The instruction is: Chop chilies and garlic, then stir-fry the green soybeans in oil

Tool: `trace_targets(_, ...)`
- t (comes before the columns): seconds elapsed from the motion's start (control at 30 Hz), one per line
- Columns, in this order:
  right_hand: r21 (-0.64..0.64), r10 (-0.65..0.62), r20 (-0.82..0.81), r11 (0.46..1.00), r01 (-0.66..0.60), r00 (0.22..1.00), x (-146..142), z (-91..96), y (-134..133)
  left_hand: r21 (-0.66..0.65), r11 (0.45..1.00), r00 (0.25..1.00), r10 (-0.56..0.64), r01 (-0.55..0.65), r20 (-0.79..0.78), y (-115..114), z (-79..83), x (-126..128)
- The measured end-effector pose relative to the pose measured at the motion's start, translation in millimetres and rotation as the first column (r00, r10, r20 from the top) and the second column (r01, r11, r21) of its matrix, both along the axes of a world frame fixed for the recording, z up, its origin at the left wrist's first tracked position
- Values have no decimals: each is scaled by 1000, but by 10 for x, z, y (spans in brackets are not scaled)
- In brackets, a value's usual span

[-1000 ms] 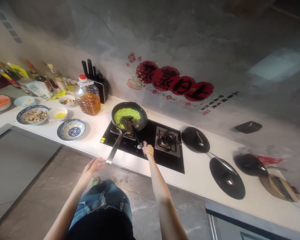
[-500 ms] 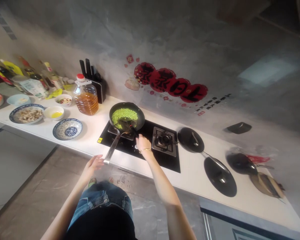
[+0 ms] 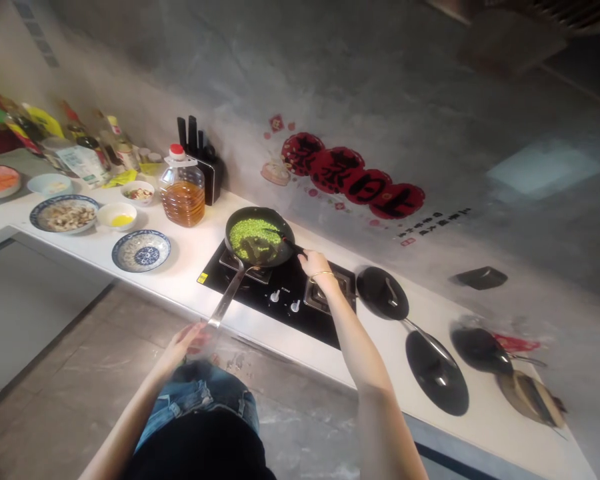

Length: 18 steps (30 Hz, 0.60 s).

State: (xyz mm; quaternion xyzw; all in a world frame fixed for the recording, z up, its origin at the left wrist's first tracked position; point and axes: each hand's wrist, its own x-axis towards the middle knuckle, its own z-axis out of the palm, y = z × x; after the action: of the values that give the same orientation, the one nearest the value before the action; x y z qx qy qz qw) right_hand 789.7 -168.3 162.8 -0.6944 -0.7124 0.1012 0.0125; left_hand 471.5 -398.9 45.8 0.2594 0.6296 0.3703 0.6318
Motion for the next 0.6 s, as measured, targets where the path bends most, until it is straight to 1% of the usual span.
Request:
trace_targets(0.1, 26, -33, -38, 999, 34, 999, -12, -115, -37, 24, 996, 996, 81, -80, -31, -58, -56, -74)
trace_targets(0.2, 73, -94, -101, 992, 101, 990, 33, -196, -196, 38, 984, 985, 172, -173, 10, -25, -83, -215)
trace_targets(0.27, 44, -160, -182, 984, 171, 970, 90, -212, -318, 36, 959, 959, 278, -281, 53, 30, -91, -371)
trace_targets(0.3, -1, -216, -248, 975, 222, 944, 122, -207, -374, 33, 937, 936, 345, -348, 69, 63, -95, -467)
trace_targets(0.33, -66, -283, -338, 959, 277, 898, 155, -194, -426, 33, 908, 907, 414, -417, 80, 99, -100, -573)
trace_targets(0.37, -148, -352, -446, 936, 320, 823, 187, -175, -472, 35, 876, 874, 478, -482, 87, 140, -105, -687)
trace_targets(0.4, -240, -416, -556, 909, 341, 720, 217, -150, -512, 39, 843, 842, 531, -537, 93, 187, -111, -806)
trace_targets(0.43, -327, -468, -651, 884, 335, 598, 241, -122, -547, 44, 813, 812, 575, -580, 99, 240, -118, -928)
trace_targets(0.47, -399, -502, -721, 865, 305, 477, 259, -92, -577, 50, 785, 785, 610, -617, 103, 303, -128, -1054)
trace_targets(0.5, -455, -526, -761, 850, 264, 380, 267, -64, -602, 56, 762, 763, 637, -645, 107, 376, -141, -1181)
trace_targets(0.53, -496, -545, -777, 838, 228, 315, 263, -37, -622, 55, 744, 745, 658, -666, 107, 460, -158, -1310)
trace_targets(0.57, -518, -558, -778, 830, 208, 287, 246, -12, -639, 49, 731, 732, 673, -680, 106, 555, -182, -1440)
trace_targets(0.6, -506, -550, -778, 835, 217, 304, 216, 12, -651, 38, 724, 724, 682, -688, 104, 660, -213, -1572)
